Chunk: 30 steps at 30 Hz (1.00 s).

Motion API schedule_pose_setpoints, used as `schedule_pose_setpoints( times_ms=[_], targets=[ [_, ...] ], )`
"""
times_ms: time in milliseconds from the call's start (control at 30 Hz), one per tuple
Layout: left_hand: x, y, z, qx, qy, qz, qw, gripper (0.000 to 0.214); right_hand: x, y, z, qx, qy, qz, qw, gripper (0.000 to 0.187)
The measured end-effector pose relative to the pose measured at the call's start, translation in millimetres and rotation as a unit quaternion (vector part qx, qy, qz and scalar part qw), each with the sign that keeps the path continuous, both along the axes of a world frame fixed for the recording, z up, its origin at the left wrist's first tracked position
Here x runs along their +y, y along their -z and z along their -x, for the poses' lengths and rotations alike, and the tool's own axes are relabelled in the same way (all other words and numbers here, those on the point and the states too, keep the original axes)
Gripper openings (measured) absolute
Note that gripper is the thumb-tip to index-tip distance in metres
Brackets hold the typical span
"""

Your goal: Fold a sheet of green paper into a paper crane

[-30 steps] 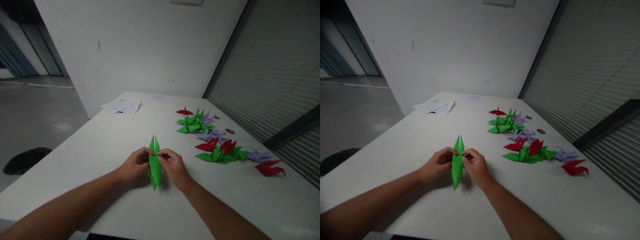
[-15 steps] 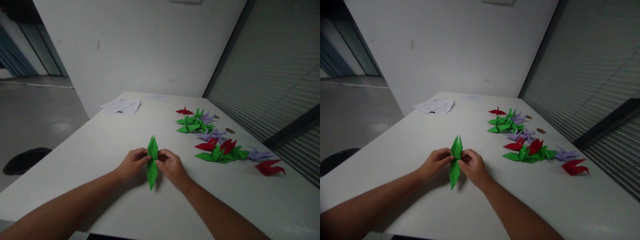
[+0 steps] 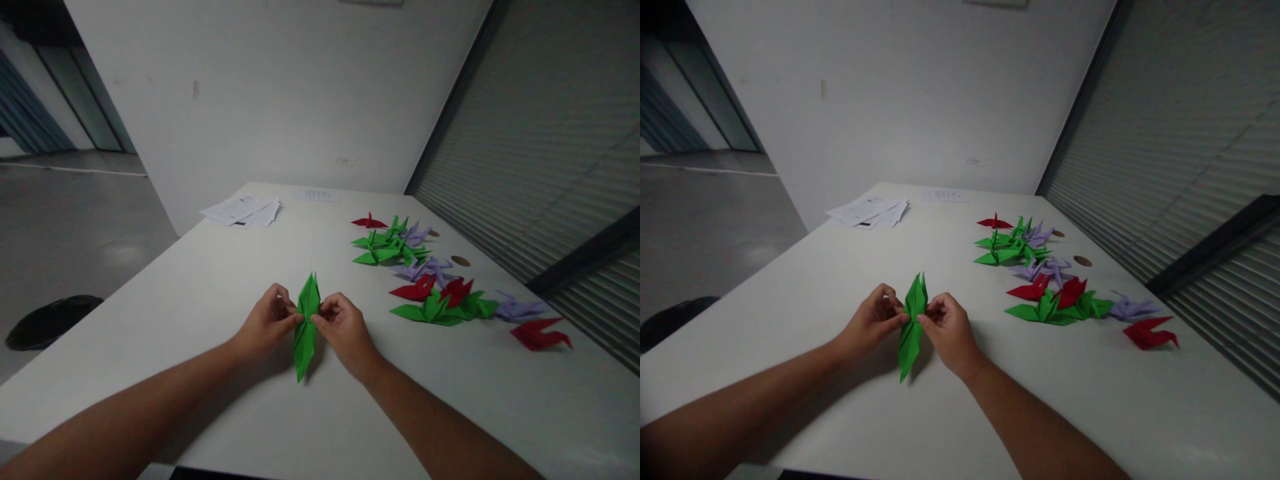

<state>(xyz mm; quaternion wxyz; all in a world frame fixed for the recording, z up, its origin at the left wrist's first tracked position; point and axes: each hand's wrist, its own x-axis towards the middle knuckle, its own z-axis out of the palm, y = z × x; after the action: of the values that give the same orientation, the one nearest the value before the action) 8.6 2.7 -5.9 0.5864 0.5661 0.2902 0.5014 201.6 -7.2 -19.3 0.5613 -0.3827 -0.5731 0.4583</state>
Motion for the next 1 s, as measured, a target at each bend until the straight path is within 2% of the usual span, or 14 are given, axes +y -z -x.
schedule_pose_setpoints(
  times_ms=[200, 433, 567, 700, 767, 900, 1000],
  targets=[
    [1.8, 0.9, 1.0, 0.024, -0.022, -0.028, 0.999, 0.039, -1.6, -4.1, -0.4, 0.004, -0.018, 0.051, 0.999, 0.03],
    [-0.7, -1.4, 0.4, 0.057, -0.029, -0.014, 0.998, 0.035, -4.3, -5.2, 0.5, 0.004, 0.006, 0.022, 1.0, 0.031],
    [0.0, -1.3, 0.6, 0.084, -0.031, -0.008, 0.996, 0.03, -8.6, -7.5, 0.5, -0.025, 0.004, -0.015, 1.0, 0.028],
    [1.1, -3.5, 1.7, 0.149, -0.048, -0.09, 0.984, 0.023, -11.5, -10.0, -0.1, -0.058, -0.02, -0.068, 0.996, 0.019],
    [0.4, -5.7, 2.0, 0.163, -0.041, -0.102, 0.981, 0.021, -11.7, -11.3, -1.1, -0.077, -0.025, -0.085, 0.993, 0.016],
    [-3.5, -8.6, 2.2, 0.149, 0.007, -0.069, 0.986, 0.022, -10.8, -14.7, -3.8, -0.11, -0.025, -0.134, 0.985, 0.017],
    [-5.7, -7.2, 2.2, 0.074, 0.051, -0.014, 0.996, 0.027, -10.8, -17.2, -4.9, -0.128, -0.017, -0.173, 0.976, 0.018]
  ],
)
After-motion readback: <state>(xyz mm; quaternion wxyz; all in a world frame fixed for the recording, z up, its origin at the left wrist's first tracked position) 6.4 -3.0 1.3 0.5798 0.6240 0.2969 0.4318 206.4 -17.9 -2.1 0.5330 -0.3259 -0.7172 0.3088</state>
